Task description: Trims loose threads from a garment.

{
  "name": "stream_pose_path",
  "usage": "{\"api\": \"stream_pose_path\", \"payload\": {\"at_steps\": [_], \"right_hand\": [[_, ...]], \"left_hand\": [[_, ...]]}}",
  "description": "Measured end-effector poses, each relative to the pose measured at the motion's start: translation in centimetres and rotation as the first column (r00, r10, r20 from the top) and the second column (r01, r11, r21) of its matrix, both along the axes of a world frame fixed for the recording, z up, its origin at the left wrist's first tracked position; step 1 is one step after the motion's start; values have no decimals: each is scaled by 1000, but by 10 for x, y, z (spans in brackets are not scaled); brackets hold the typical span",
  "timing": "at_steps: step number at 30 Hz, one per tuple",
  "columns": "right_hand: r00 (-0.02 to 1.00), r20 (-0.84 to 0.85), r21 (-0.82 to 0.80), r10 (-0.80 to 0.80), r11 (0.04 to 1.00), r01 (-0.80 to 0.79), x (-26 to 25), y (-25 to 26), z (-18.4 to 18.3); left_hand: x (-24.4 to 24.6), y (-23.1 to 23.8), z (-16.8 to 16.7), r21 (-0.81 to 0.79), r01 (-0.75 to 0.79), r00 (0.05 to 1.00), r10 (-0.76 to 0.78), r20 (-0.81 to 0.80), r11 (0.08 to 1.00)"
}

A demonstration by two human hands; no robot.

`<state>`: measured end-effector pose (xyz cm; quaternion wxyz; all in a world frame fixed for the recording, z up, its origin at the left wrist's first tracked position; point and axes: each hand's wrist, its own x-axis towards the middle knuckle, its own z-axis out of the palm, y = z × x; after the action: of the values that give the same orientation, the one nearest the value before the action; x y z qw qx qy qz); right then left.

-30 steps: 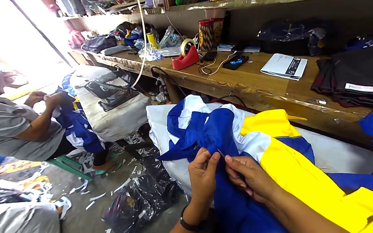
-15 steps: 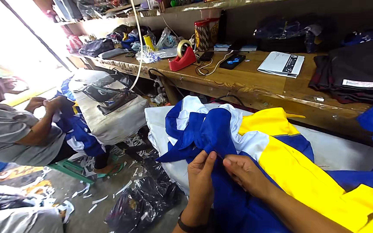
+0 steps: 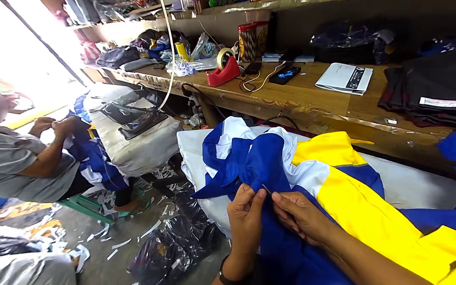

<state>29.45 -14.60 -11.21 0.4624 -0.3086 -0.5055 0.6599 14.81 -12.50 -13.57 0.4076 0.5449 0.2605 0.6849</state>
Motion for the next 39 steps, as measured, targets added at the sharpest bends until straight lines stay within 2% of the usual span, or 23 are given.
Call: {"api": "stream_pose_path", "payload": {"at_steps": [6, 16, 23, 31, 39], "right_hand": [[999, 30, 69, 25, 997, -27, 5, 2, -3], [999, -22, -14, 35, 999, -35, 4, 3, -2], [999, -21, 36, 49, 998, -48, 4, 5, -7], [997, 9, 51, 78, 996, -79, 6, 6, -10], [992, -19, 31, 122, 992, -121, 9, 8, -10]], "left_hand": [[1, 0, 1, -52, 25, 1000, -25, 19, 998], [1, 0, 0, -10, 63, 998, -63, 5, 998], [4, -2, 1, -83, 83, 994, -77, 73, 993], [-4, 1, 2, -57, 76, 997, -76, -10, 995], [-13, 9, 1, 78, -45, 964, 64, -257, 996]]}}
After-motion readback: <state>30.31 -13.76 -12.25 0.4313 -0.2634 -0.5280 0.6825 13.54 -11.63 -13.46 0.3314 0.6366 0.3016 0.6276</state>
